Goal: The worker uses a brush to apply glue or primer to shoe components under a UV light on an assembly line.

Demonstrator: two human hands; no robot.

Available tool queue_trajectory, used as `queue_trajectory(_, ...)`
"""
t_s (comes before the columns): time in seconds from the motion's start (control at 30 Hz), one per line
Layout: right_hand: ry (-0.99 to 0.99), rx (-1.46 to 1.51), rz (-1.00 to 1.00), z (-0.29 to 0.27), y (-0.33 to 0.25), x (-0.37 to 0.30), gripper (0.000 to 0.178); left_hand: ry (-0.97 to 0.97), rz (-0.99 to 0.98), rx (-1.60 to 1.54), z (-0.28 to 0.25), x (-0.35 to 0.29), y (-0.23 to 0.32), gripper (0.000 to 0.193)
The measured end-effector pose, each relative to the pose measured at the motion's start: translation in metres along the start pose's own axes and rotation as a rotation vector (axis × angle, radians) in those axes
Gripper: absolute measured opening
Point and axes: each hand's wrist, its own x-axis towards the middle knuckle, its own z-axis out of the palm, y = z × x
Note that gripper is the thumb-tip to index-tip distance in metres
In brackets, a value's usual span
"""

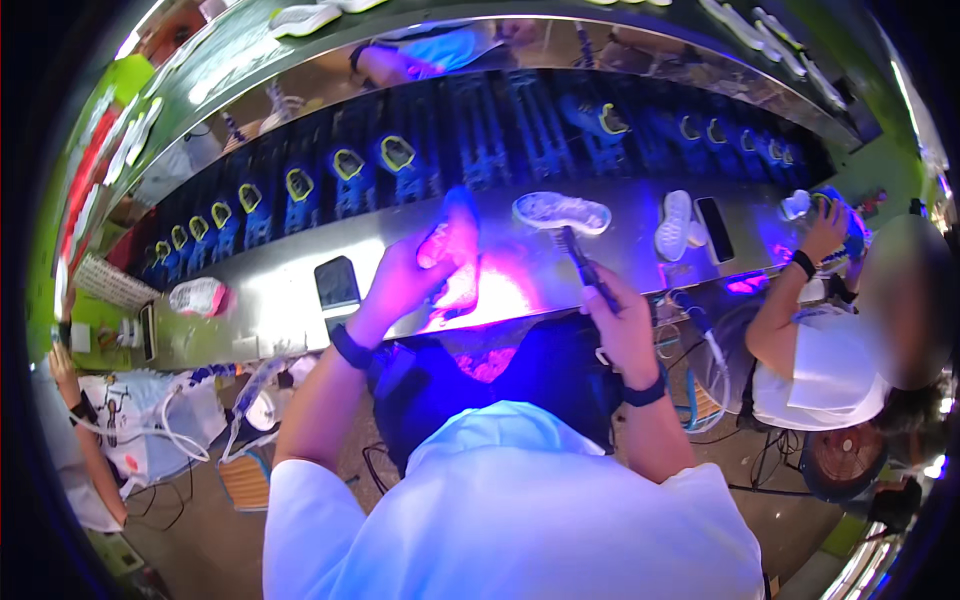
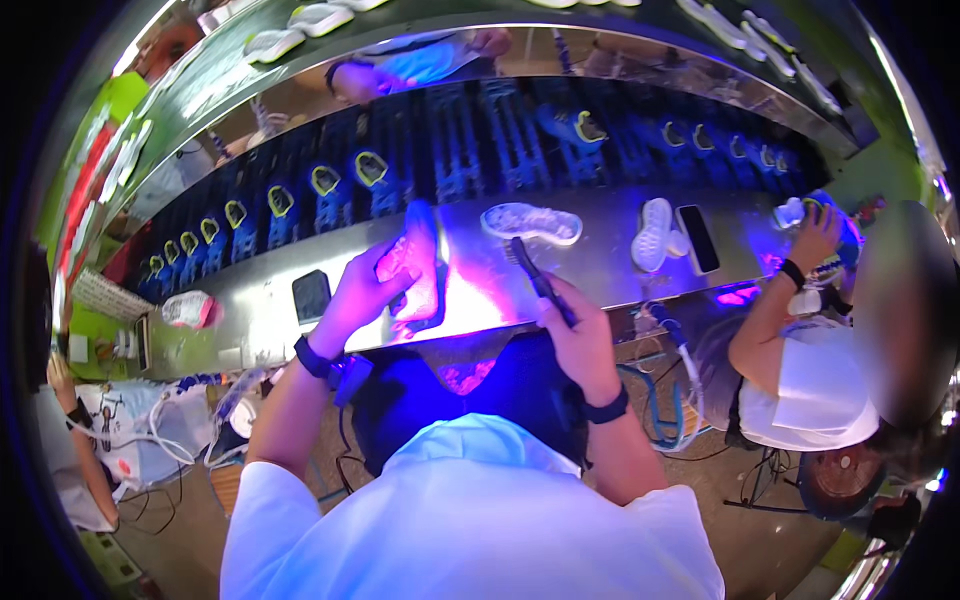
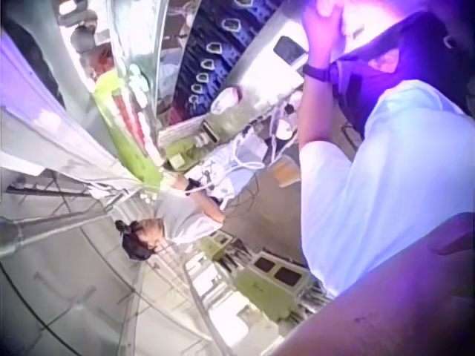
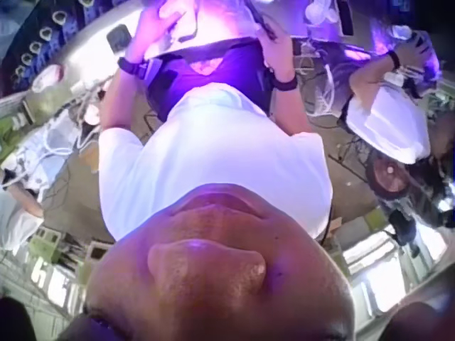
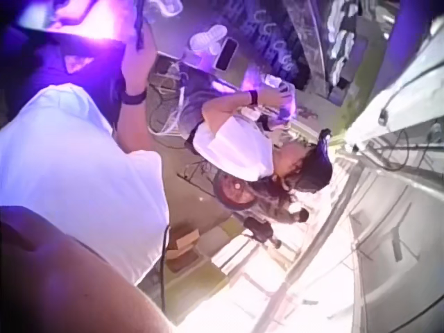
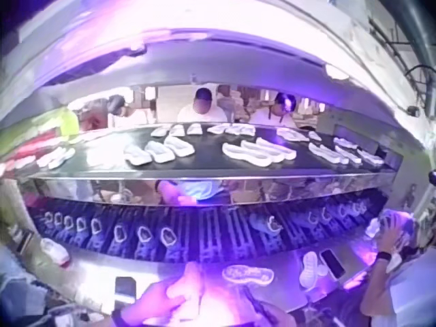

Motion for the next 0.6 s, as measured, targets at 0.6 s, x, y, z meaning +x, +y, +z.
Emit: queue_trajectory(0.6, -0.234, -0.325, -0.349, 0.025, -0.064, 0.015, 0.041, 0.322, 1.088, 0.615, 0.003, -0.080, 0.042, 0.031)
